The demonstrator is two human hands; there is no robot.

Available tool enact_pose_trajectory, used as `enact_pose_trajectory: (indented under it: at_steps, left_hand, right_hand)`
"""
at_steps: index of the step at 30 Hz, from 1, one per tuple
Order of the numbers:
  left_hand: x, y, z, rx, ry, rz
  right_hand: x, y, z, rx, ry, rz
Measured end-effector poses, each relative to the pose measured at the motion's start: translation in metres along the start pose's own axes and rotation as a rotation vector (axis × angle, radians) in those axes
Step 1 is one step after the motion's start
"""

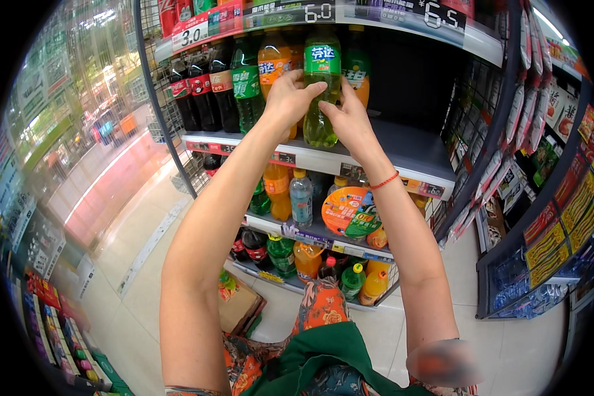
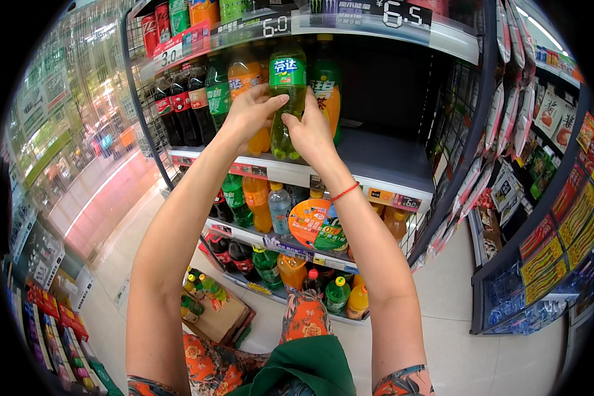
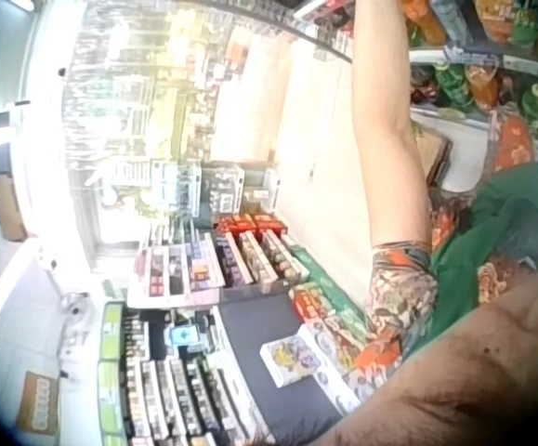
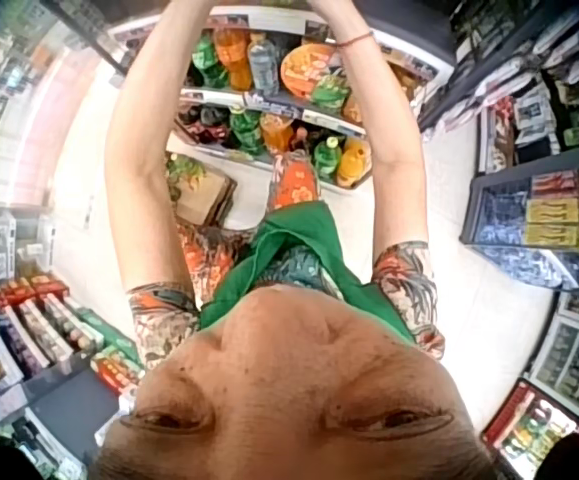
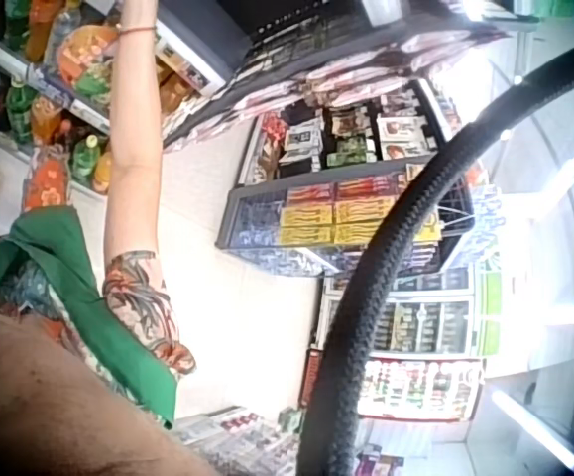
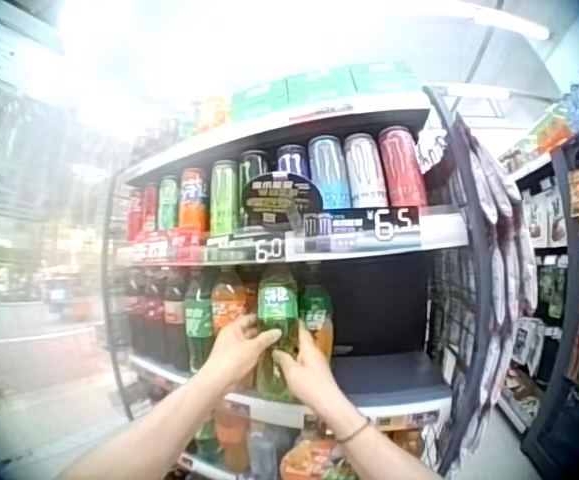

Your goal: The person sits on the floor and restocks a beverage shelf by taking various plastic bottles of soda and tea from a cardboard box. They place the bottles on the shelf, arranging them by type and color, and occasionally adjust the bottles to align them properly.

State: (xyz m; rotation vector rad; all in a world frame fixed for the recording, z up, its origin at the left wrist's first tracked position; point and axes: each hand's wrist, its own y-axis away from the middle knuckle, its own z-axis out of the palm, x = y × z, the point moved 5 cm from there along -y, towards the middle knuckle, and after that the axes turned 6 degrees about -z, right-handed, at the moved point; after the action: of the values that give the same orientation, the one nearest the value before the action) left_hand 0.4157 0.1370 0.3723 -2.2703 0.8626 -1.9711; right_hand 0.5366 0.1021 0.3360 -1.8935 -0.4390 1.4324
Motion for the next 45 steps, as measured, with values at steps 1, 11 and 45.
enact_pose_trajectory:
  at_steps: [1,11,45]
  left_hand:
    - [0.000,-0.001,0.000,0.005,-0.005,-0.003]
    - [-0.021,-0.013,0.004,0.056,0.080,0.053]
    - [-0.088,0.006,0.026,0.236,-0.333,0.113]
  right_hand:
    - [-0.001,-0.001,0.000,0.004,0.010,0.010]
    - [0.027,-0.010,0.005,0.056,0.178,-0.075]
    - [0.019,0.039,0.002,0.008,0.578,-0.037]
